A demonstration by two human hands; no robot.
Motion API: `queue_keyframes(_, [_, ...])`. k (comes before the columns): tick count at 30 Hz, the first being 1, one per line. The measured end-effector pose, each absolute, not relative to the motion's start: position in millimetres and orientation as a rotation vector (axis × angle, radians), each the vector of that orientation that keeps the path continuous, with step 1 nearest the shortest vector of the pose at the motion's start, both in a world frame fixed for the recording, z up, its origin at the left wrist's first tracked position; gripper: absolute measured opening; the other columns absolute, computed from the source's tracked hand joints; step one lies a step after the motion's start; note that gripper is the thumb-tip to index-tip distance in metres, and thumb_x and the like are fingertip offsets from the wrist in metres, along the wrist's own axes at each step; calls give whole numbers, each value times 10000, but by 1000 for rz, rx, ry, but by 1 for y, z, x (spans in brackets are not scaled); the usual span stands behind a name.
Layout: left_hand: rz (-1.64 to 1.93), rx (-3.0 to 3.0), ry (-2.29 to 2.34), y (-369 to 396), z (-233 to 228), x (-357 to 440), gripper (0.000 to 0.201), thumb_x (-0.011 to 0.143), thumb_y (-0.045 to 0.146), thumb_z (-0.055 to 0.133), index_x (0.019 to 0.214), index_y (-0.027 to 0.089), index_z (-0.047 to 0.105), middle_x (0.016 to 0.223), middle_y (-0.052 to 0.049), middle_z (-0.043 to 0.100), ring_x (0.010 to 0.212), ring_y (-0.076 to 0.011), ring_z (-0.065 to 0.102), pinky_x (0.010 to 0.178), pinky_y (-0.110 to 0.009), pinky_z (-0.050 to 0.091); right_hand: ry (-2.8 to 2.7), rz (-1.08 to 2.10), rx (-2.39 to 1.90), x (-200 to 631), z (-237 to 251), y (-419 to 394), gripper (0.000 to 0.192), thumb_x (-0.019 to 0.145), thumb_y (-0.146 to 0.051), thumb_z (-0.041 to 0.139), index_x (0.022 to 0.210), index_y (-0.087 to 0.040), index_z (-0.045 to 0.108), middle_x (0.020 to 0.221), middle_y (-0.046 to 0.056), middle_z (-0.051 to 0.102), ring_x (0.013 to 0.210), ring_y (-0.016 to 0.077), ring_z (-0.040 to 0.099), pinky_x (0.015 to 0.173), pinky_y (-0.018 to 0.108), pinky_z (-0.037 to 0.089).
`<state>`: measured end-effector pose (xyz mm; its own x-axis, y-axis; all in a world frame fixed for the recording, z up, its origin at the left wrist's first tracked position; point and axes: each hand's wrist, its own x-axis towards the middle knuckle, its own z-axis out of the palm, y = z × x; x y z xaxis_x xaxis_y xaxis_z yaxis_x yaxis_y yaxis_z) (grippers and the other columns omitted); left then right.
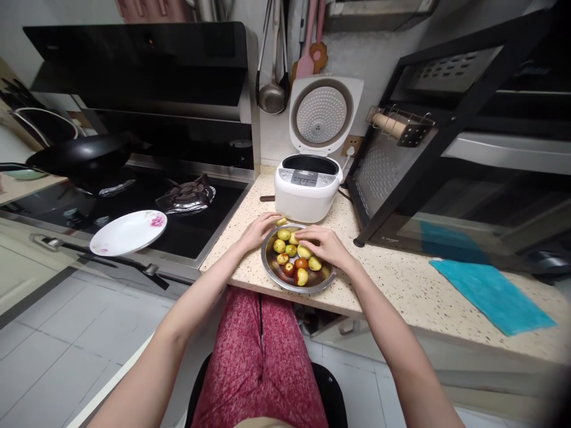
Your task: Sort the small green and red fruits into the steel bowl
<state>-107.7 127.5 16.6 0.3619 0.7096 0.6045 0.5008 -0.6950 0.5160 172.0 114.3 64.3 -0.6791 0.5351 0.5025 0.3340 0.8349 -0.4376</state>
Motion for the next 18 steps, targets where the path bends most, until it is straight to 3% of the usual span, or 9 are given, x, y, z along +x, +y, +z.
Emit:
queue_keyframes(5, [1116, 2401, 1072, 133, 5, -107, 447, 981, 214, 564, 1422, 263, 623, 1487, -126, 563, 1386, -282, 543, 1172, -511, 440, -2369, 402, -640, 171, 66, 114, 219, 986, -242, 633, 1112, -272, 810, 1153, 62, 802, 1081, 252, 742, 985, 451, 583])
queue_keyframes(12, [1200, 2308, 1154, 137, 10, -105, 397, 938, 193, 581, 1326, 224, 659, 1338, -105, 574, 1200, -231, 618, 1026, -379, 534, -2338, 383, -684, 171, 66, 115, 205, 987, -268, 635, 1081, -257, 816, 1121, 67, 803, 1030, 259, 748, 949, 436, 583])
queue_keyframes(15, [1181, 2332, 1171, 137, 13, -101, 353, 946, 174, 554, 1279, 222, 661, 1357, -102, 578, 1193, -233, 615, 1018, -380, 527, -2341, 381, -699, 172, 65, 116, 207, 985, -272, 636, 1086, -255, 815, 1137, 67, 800, 1046, 261, 750, 962, 436, 580])
queue_keyframes(18, [1206, 2353, 1157, 138, 13, -99, 282, 964, 187, 550, 1222, 201, 662, 1249, -99, 642, 1120, -235, 628, 1001, -396, 526, -2340, 368, -696, 172, 65, 116, 204, 983, -267, 639, 1084, -260, 817, 1128, 64, 803, 1035, 256, 752, 954, 425, 583])
